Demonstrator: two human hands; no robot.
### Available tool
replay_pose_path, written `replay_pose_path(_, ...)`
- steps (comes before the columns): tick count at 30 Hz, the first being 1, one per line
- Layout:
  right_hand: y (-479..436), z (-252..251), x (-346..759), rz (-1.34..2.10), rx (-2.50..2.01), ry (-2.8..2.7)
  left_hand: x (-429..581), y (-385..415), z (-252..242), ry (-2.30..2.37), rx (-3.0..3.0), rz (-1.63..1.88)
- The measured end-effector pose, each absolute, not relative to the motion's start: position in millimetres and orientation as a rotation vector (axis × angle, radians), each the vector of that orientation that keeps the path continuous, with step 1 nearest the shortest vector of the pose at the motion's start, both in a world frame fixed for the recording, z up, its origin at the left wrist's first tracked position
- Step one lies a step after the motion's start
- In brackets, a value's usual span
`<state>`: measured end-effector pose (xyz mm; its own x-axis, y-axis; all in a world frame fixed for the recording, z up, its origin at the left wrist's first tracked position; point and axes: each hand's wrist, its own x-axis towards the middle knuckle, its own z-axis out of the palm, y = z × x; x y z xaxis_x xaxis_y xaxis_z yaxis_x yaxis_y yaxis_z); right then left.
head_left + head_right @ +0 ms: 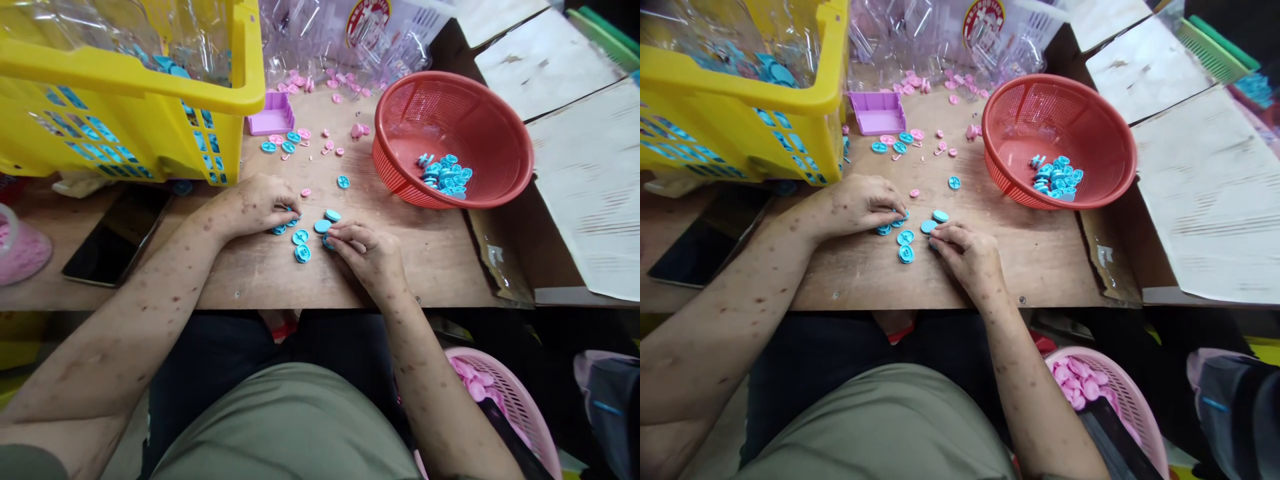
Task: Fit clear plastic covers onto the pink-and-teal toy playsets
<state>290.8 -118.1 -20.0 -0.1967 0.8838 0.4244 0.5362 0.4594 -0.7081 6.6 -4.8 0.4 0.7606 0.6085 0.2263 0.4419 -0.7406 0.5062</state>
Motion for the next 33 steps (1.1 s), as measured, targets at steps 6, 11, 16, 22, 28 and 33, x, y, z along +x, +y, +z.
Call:
replay_pose_path(6,-124,-24,299,0.458,-1.349,-1.825,3,-9,9,0.811,2.491,0.594)
replay_pose_path(11,-126,-20,297,0.427,-1.331,-1.891,3,-9,13,0.885,2.529,0.569)
replay_pose_path(16,-124,-14,290,0.298,-1.25,-2.032,2,-9,12,0.913,2.531,0.547)
replay_pose_path(22,-128,-19,289,0.341,-1.324,-2.04,0,-13,23,0.933,2.505,0.586)
replay_pose_path(28,-132,-29,287,0.312,-1.394,-1.972,-12,-33,11,1.031,2.539,0.565)
replay_pose_path(33,-132,-23,290,0.468,-1.326,-1.954,-22,-57,-3,1.149,2.451,0.516)
